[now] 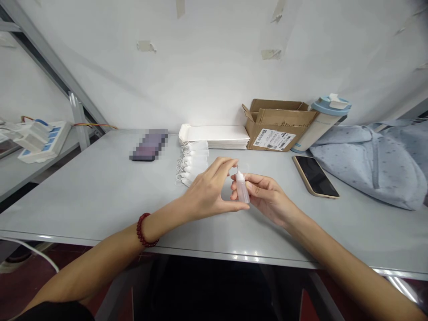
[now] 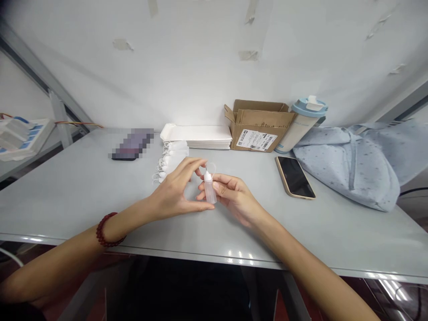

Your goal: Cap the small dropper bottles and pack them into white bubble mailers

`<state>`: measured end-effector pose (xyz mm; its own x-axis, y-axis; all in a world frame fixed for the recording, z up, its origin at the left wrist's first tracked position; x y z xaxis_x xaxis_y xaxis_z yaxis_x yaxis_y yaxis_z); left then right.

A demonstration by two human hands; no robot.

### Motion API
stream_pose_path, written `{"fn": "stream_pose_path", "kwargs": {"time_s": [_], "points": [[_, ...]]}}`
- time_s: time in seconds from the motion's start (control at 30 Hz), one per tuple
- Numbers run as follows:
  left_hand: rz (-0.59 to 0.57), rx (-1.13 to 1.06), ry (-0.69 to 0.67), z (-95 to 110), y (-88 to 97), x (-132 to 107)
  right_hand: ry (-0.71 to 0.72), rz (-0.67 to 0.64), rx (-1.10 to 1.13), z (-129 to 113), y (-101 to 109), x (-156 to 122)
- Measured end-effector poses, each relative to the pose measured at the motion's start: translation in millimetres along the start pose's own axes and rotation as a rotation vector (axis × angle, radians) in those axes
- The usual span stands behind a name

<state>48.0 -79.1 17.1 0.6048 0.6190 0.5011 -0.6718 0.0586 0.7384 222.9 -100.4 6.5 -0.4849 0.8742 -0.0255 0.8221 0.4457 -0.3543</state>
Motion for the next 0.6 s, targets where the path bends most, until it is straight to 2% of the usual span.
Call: {"fn": "stream_pose_path", "kwargs": {"time_s": [0.1,0.3,0.6], "points": [[-0.003,-0.037,0.014,0.1,-1.0,-0.2,-0.002,-0.001,0.010,-0.4,-0.2,0.0],[0.094,-0.003,-0.002,0.8,-3.5,-1.5,0.030,-0.012,0.011,-0.8,1.1,0.1],[0.074,-0.034,0.023,2.4,-2.4,-0.6,0.018,-0.002,-0.016,-2.0,-1.1,-0.8]]}}
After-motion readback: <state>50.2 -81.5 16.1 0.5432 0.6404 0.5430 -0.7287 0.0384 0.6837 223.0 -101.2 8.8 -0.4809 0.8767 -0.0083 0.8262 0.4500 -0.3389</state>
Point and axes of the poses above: each hand's wrist, its own x-axis towards the middle knuckle, its own y-axis out of the back of the hand, z = x × y, the point moved 1 cm from there along x, towards the middle knuckle, and after that the axes turned 2 degrees about -z, right-handed, at the moved point
